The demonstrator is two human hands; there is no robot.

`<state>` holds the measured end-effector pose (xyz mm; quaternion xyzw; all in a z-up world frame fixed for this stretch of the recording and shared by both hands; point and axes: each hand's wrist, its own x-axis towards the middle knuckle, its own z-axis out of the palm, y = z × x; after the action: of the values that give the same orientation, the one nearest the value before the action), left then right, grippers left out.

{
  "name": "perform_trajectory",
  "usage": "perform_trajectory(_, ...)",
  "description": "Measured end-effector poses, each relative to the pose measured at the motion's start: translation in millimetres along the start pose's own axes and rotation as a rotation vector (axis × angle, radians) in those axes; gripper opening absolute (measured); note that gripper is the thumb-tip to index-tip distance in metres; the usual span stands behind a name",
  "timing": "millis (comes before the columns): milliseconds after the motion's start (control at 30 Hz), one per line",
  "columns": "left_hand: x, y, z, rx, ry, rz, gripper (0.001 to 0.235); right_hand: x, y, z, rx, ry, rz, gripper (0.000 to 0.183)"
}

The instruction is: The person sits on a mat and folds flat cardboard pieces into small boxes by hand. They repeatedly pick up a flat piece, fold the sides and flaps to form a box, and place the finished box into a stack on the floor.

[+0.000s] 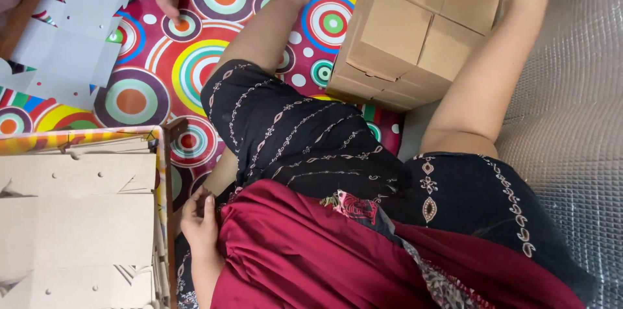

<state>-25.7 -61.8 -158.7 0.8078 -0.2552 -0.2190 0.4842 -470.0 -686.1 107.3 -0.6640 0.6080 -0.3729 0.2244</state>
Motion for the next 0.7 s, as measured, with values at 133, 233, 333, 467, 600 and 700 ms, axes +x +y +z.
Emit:
perform_trajectory(133, -1.2, -0.5, 0.2, -0.047, 0.009, -0.008, 0.039, 27.2, 108.6, -18.3, -0.250, 0.246, 0.123, 0.050)
perform_trajectory(233, -2.4, -2.1, 0.5, -0.050, 0.009, -0.007, 0.037, 56.4, 126.5, -7.8, -0.430, 0.386, 0.138, 0.046)
perform_trajectory(333, -0.1, -5.0, 1.0, -0.040, 0.019, 0.002, 0.034, 43.4, 77.6, 3.1, -0.469, 0.529, -0.065, 0.051)
perform_trajectory(467, 2.7, -20.6, -12.0, -0.043, 0.047, -0.001, 0.037, 9.1, -51.1, 48.7, -0.311, 0.465, -0.771, 0.042)
perform_trajectory(600, -4.8, -17.5, -10.5, -0.093, 0.140, -0.038, 0.037, -57.3, -163.1, 176.5, -0.046, 0.339, -1.180, 0.018)
perform_trajectory(700, -18.5, -10.5, -16.4, -0.120, 0.234, 0.098, 0.034, -156.2, -257.9, 276.6, 0.140, 0.082, -1.251, 0.037)
